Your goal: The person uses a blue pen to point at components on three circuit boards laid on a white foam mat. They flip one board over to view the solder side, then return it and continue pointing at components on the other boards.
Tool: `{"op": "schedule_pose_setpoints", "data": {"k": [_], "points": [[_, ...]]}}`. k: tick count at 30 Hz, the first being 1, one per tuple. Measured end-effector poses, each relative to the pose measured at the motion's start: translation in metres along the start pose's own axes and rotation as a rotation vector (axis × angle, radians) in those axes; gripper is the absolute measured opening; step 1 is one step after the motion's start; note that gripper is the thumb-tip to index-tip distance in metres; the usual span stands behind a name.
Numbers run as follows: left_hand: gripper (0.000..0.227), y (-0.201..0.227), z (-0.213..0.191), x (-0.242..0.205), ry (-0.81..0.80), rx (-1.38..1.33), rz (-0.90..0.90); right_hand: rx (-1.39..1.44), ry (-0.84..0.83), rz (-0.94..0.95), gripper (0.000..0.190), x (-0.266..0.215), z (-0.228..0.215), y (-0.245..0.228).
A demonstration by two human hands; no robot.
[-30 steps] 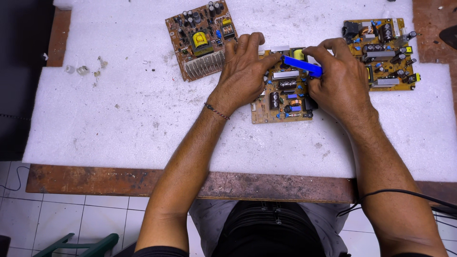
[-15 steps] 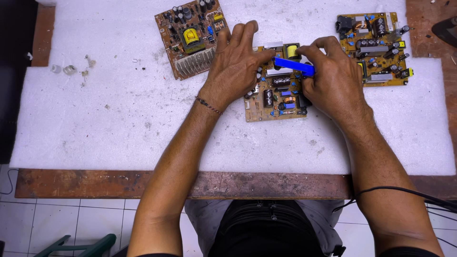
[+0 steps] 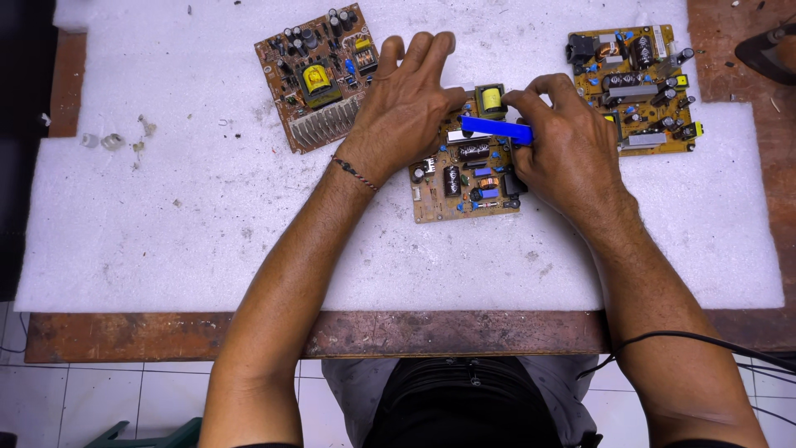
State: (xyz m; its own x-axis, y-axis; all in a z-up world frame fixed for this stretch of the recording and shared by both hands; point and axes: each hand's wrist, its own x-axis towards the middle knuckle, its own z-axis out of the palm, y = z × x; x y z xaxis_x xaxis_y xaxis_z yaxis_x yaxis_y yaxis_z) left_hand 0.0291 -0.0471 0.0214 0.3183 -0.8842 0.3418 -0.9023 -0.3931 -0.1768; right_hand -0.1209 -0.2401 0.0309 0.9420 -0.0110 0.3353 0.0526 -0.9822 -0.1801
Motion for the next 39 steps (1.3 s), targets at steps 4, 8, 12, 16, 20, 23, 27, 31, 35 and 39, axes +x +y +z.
{"op": "schedule_pose_setpoints", "data": {"k": [4,8,12,16,20,23,27,31,35,39], "points": [[0.033,-0.002,0.002,-0.006,0.082,-0.067,0.011,0.007,-0.01,0.022,0.06,0.0,0.003,0.003],[0.013,0.0,0.004,-0.008,0.16,-0.096,0.045,-0.008,-0.013,0.015,0.062,0.0,0.006,0.002],[0.024,0.0,0.011,-0.006,0.084,-0.236,0.004,-0.001,-0.027,0.03,0.06,-0.001,0.004,0.0],[0.018,0.001,0.004,-0.001,0.084,-0.187,-0.006,-0.005,-0.009,0.027,0.062,0.0,0.006,0.002],[0.01,-0.001,0.004,0.005,0.137,-0.009,0.104,0.008,0.009,0.022,0.064,0.0,0.008,0.005],[0.01,-0.003,0.007,0.008,0.107,0.05,0.153,0.009,0.004,0.025,0.064,0.0,0.01,0.006],[0.013,-0.004,0.011,0.013,0.037,0.043,0.189,0.016,0.026,0.018,0.062,0.0,0.012,0.009],[0.011,-0.006,0.004,0.017,0.048,0.037,0.227,0.007,0.011,0.023,0.062,0.001,0.013,0.01],[0.016,-0.008,0.0,0.025,0.044,0.086,0.278,0.007,-0.002,0.038,0.061,0.001,0.013,0.009],[0.012,-0.008,-0.001,0.035,-0.112,0.142,0.3,0.013,0.003,0.038,0.057,0.001,0.011,0.008]]}}
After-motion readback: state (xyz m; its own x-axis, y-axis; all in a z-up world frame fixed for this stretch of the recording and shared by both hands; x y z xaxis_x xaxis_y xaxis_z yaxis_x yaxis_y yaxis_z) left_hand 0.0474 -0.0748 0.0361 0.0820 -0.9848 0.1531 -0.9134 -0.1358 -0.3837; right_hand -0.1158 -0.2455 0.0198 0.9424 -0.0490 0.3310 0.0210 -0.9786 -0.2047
